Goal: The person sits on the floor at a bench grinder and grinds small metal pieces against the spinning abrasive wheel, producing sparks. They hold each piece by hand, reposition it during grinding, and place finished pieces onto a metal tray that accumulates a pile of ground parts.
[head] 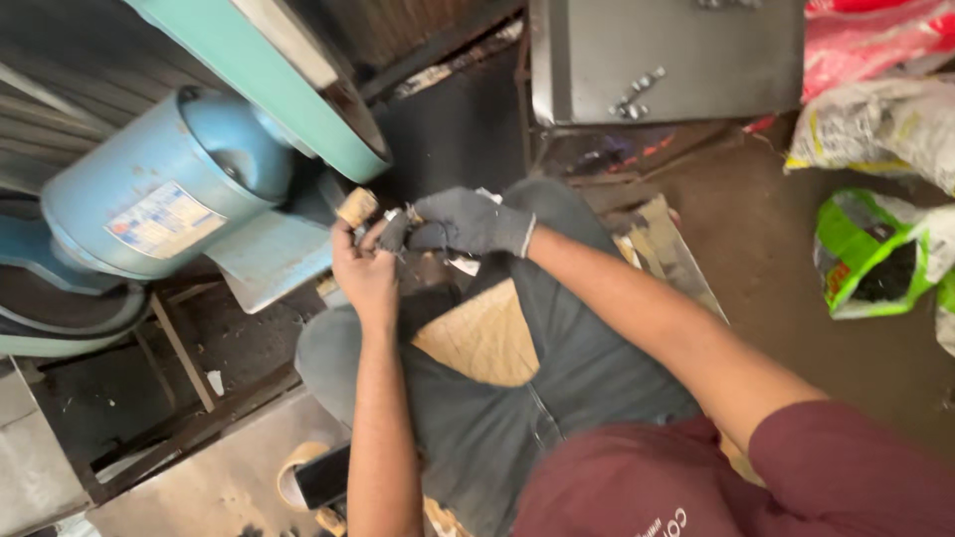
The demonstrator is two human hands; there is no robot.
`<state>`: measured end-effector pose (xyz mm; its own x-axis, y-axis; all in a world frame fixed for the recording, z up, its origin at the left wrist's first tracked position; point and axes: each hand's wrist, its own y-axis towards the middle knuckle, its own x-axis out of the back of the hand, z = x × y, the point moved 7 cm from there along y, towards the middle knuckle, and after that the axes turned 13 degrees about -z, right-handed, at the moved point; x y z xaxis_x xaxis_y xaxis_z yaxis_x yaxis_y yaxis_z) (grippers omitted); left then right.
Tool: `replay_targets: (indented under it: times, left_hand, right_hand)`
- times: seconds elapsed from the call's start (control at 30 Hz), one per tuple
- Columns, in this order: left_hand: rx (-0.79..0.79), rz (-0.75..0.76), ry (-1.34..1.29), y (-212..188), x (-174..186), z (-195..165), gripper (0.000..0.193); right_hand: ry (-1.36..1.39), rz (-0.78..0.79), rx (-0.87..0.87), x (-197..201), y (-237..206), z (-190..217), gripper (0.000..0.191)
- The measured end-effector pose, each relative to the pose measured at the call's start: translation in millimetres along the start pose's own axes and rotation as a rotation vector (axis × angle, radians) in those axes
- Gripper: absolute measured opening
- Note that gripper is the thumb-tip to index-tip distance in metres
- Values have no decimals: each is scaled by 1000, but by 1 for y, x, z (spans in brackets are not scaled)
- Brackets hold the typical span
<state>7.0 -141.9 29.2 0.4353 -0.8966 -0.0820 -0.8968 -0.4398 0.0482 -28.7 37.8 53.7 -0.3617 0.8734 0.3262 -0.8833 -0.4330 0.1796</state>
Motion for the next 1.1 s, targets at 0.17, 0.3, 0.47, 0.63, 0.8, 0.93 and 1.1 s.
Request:
replay_targets:
  times: [0.17,0.3,0.47,0.63,0.8,0.93,1.1]
  left_hand:
    - [88,16,516,14,4,73,29]
    - [235,35,69,6,-4,100,39]
    - [603,39,-447,9,-38,76,54]
    - [454,123,-249,-11,-30,32,53]
    - [292,80,-99,-18,-19,41,46]
    - [455,-76,-108,3,-25,69,38]
    - [237,-79,110,21,-19,54,32]
  right_hand:
    - [-40,-32,-266,-16,19,-33,36]
    - [77,-92,-448,-20,43,-59,37]
    - [187,-212,-369,-10,59,-65,33]
    - [-155,-128,-178,-5,33,-57,34]
    - [-98,-195,113,-2,19,-38,37]
    - [-116,-27,-214,-17,35,-65,42]
    - [-389,19,0,-22,49,-53,34]
